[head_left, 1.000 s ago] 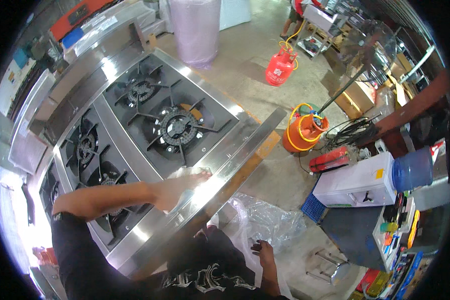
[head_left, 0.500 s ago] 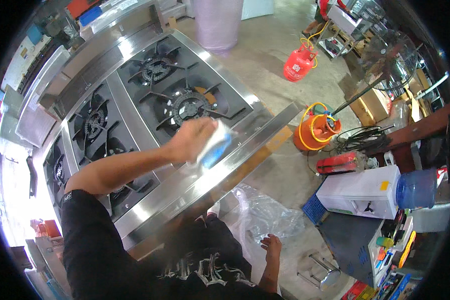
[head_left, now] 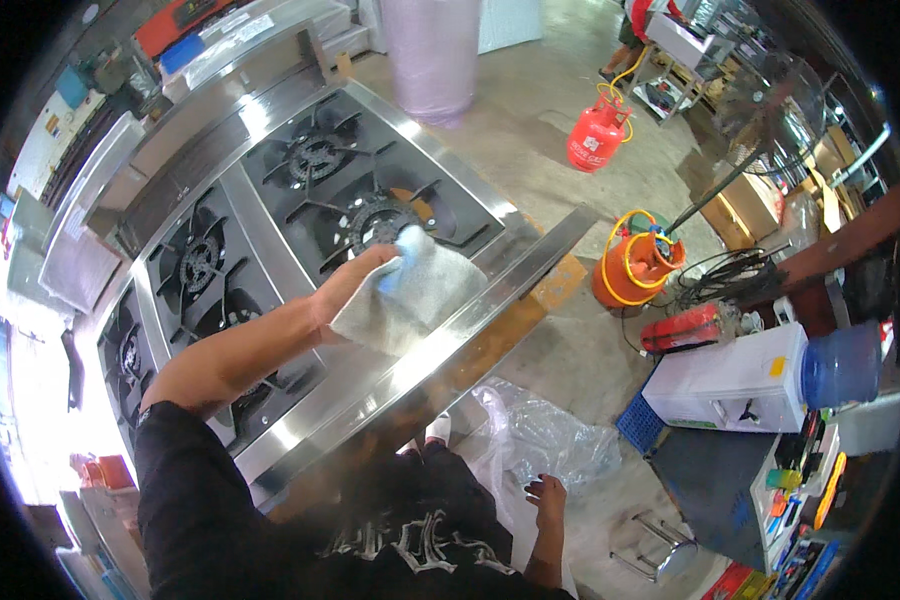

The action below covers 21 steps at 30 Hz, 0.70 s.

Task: The person cleans a stainless steel commercial gas stove using a spray can and cloths. They spray cleaner onto the control panel and stovetop, then wipe the surfaces with a white cloth and a green scrubbing pad, moving around the unit to reach different sides.

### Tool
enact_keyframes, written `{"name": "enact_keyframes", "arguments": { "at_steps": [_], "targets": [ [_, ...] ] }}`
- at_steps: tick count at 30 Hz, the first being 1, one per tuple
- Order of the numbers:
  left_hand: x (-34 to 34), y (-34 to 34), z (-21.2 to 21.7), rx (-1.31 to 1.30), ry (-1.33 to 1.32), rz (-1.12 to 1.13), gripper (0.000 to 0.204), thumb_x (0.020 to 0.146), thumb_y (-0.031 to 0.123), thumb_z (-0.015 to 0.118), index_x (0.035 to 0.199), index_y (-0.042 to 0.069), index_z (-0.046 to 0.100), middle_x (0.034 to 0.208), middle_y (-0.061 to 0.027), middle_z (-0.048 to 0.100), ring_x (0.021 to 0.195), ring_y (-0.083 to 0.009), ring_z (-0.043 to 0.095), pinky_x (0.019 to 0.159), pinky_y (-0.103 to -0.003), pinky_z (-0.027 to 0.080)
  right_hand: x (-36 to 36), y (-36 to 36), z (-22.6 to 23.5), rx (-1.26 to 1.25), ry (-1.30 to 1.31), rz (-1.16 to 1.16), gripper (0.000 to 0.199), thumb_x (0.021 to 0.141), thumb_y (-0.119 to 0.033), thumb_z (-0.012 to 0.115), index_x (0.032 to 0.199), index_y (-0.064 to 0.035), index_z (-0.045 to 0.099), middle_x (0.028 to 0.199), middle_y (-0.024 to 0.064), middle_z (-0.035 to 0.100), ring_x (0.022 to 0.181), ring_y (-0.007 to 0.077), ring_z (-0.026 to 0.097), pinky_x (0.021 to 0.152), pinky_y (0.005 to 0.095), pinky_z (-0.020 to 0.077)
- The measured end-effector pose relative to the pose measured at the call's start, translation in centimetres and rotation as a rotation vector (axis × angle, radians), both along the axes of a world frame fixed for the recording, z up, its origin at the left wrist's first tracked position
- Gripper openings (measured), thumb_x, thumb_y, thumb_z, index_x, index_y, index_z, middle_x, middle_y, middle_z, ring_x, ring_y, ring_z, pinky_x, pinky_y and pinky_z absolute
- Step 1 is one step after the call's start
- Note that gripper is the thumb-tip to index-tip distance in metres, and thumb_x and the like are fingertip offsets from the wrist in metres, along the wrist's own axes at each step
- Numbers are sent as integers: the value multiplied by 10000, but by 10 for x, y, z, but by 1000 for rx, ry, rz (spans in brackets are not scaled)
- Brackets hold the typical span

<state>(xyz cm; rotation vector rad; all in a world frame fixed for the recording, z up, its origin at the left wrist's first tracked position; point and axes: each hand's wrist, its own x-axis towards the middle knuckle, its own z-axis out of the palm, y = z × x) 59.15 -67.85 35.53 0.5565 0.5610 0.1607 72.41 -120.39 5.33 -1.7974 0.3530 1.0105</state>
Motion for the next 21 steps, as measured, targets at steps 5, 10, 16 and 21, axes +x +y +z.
{"name": "enact_keyframes", "arguments": {
  "at_steps": [5,10,16,21],
  "targets": [
    [36,59,-12,407,168,60,472,1067,443,452,1296,68,624,1213,-117,674,1073,-246,691,898,-439,581,2,-10,2,20,-18,-65,365,983,-298,584,1175,12,609,909,138,693,798,247,712,659,349,560],
    [89,71,-105,1025,417,-290,487,1078,425,401,1313,52,608,1226,-134,660,1063,-245,683,879,-427,569,-11,-38,0,-37,15,-138,392,979,-328,569,1173,11,594,917,147,683,799,266,711,662,375,566],
    [121,31,-112,846,87,-601,494,1074,412,396,1350,46,580,1263,-133,635,1098,-238,647,922,-413,532,-39,-64,-15,19,66,-317,445,1015,-398,522,1164,16,591,923,162,684,824,297,721,677,399,579],
    [190,21,-89,938,-124,-728,502,1070,401,391,1380,42,556,1293,-131,613,1128,-233,617,958,-402,502,-41,-46,-25,66,112,-256,467,1015,-412,527,1190,16,598,961,185,691,866,317,725,710,414,585]
  ]
}}
